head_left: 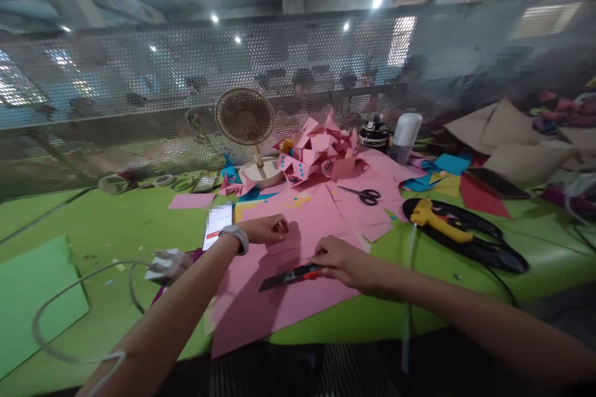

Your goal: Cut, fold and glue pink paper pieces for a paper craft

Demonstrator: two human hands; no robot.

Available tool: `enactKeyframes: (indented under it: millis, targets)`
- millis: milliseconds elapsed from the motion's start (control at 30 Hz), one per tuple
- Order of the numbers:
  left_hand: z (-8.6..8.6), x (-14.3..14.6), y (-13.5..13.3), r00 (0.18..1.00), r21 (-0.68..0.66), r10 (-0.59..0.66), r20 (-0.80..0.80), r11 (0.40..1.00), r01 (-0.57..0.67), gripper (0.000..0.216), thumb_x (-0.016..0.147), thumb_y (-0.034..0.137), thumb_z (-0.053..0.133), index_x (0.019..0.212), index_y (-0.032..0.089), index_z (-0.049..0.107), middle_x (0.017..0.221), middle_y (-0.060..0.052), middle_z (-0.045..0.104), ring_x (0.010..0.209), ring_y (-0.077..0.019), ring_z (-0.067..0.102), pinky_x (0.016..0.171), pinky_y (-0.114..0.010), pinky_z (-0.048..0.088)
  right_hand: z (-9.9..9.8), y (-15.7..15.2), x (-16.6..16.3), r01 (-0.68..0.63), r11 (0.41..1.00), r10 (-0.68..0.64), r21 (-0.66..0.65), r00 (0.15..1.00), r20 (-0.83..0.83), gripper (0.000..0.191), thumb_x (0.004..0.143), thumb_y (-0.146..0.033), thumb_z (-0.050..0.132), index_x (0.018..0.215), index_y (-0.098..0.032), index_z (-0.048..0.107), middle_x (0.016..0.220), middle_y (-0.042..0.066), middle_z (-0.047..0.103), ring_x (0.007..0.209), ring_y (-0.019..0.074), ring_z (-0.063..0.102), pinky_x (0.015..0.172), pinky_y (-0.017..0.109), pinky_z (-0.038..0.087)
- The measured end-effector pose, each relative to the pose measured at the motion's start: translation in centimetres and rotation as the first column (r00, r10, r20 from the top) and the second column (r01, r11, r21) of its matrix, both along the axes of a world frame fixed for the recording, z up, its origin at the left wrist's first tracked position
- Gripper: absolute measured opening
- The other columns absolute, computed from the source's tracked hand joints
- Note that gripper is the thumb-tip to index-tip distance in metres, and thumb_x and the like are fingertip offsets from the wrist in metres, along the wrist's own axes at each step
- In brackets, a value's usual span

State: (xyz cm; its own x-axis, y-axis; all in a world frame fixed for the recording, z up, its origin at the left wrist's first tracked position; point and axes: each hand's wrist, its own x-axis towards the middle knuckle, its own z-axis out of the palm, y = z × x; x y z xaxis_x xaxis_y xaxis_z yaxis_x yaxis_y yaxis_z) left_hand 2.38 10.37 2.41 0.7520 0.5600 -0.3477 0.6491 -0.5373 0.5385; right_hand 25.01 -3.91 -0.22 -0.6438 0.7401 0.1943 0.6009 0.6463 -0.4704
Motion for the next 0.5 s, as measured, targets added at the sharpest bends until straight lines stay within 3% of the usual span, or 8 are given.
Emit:
enactKeyframes:
  millis: [67, 133, 233, 267, 367, 500]
  targets:
    - [0.2, -0.2, -0.7, 1.000, 0.052, 0.011, 0.027, 0.999, -0.013, 0.028, 0.075, 0.032, 0.051, 0.099, 0.018, 0.052, 0.085, -0.001, 0.057, 0.076, -0.0146, 0.053, 0.068, -0.024, 0.041, 0.6, 0.0, 1.9, 0.063, 0.998, -0.063, 0.012, 0.997, -0.049, 0.030, 0.087, -0.024, 0.046, 0.115, -0.023, 0.058, 0.102, 0.007, 0.054, 0.096, 0.0192, 0.049, 0.084, 0.031, 0.042]
    - [0.3, -0.5, -1.6, 0.994, 0.205, 0.052, 0.091, 0.976, -0.070, 0.028, 0.078, 0.036, 0.048, 0.098, 0.018, 0.055, 0.086, -0.003, 0.059, 0.077, -0.0163, 0.054, 0.069, -0.026, 0.042, 0.9, 0.7, 4.7, 0.220, 0.974, -0.215, 0.050, 0.973, -0.088, 0.032, 0.088, -0.025, 0.043, 0.117, -0.025, 0.057, 0.102, 0.007, 0.056, 0.096, 0.0198, 0.051, 0.085, 0.033, 0.043]
    - [0.3, -1.0, -2.7, 0.974, 0.404, 0.107, 0.197, 0.897, -0.181, 0.047, 0.072, 0.051, 0.056, 0.108, 0.021, 0.055, 0.099, -0.006, 0.058, 0.089, -0.0213, 0.054, 0.078, -0.030, 0.042, 0.2, 2.9, 9.3, 0.447, 0.887, -0.437, 0.118, 0.894, -0.101, 0.031, 0.087, -0.025, 0.042, 0.111, -0.021, 0.061, 0.100, 0.010, 0.057, 0.097, 0.0235, 0.051, 0.086, 0.039, 0.042]
    - [0.1, -1.2, -2.8, 0.973, 0.436, 0.109, 0.203, 0.880, -0.190, 0.054, 0.068, 0.055, 0.060, 0.110, 0.021, 0.055, 0.104, -0.007, 0.057, 0.094, -0.0233, 0.053, 0.082, -0.032, 0.041, -0.3, 3.6, 10.6, 0.532, 0.833, -0.522, 0.153, 0.847, -0.100, 0.030, 0.086, -0.024, 0.044, 0.109, -0.019, 0.062, 0.099, 0.011, 0.057, 0.096, 0.0233, 0.052, 0.086, 0.038, 0.042]
    - [-0.6, -1.5, -2.8, 0.977, 0.465, 0.123, 0.177, 0.864, -0.193, 0.065, 0.058, 0.061, 0.066, 0.108, 0.020, 0.057, 0.106, -0.009, 0.056, 0.100, -0.0267, 0.050, 0.088, -0.036, 0.039, -1.7, 5.3, 13.1, 0.644, 0.725, -0.664, 0.245, 0.747, 0.001, 0.027, 0.083, -0.023, 0.049, 0.105, -0.018, 0.063, 0.097, 0.010, 0.059, 0.093, 0.0218, 0.053, 0.085, 0.036, 0.041]
    - [-1.2, -1.6, -2.2, 0.972, 0.403, 0.147, 0.183, 0.891, -0.210, 0.071, 0.054, 0.062, 0.068, 0.110, 0.019, 0.057, 0.105, -0.009, 0.056, 0.096, -0.0259, 0.052, 0.083, -0.034, 0.042, -2.0, 6.0, 12.4, 0.686, 0.630, -0.750, 0.365, 0.658, 0.058, 0.029, 0.079, -0.028, 0.055, 0.106, -0.020, 0.062, 0.102, 0.011, 0.058, 0.097, 0.0249, 0.051, 0.085, 0.039, 0.038]
